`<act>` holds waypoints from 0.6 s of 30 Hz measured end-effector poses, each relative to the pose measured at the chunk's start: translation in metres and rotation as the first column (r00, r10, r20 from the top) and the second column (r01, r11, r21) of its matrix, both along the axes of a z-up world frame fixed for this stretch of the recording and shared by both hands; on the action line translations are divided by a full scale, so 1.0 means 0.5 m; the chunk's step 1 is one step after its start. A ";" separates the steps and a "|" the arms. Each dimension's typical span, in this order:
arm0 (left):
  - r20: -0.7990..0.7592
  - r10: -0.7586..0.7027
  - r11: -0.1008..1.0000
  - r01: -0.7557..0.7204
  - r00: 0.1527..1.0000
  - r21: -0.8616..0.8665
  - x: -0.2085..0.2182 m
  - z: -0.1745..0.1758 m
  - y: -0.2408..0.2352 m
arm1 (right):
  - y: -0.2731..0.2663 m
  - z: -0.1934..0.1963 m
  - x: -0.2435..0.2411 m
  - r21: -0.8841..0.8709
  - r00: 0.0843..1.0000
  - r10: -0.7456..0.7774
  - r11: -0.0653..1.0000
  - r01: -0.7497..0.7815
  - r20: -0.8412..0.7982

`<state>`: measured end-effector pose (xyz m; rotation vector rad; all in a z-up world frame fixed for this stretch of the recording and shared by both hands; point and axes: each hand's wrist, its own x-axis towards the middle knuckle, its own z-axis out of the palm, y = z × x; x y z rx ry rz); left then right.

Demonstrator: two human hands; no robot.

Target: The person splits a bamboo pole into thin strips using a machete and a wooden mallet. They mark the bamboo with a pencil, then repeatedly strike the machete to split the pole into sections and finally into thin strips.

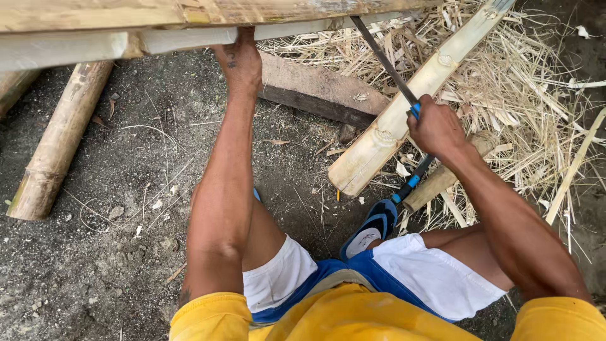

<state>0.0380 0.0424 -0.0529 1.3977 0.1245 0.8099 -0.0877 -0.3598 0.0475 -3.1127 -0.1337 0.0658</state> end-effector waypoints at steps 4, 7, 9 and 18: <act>0.010 0.078 0.928 -0.077 0.997 0.365 0.011 -0.022 0.073 | 0.038 0.028 -0.098 -0.097 0.918 0.312 0.950 -0.297 0.244; 0.014 0.143 0.795 -0.123 0.990 0.594 0.031 -0.033 0.058 | 0.057 0.003 -0.129 -0.112 0.515 0.668 0.661 -0.742 0.537; 0.147 -0.144 0.986 0.155 0.979 -0.067 0.006 -0.020 0.049 | 0.044 -0.014 -0.077 -0.211 0.386 0.758 0.555 -0.804 0.526; 0.104 -0.013 0.995 0.024 0.994 -0.100 -0.068 0.097 -0.046 | -0.070 -0.065 -0.036 -0.002 0.999 0.046 0.999 -0.046 0.023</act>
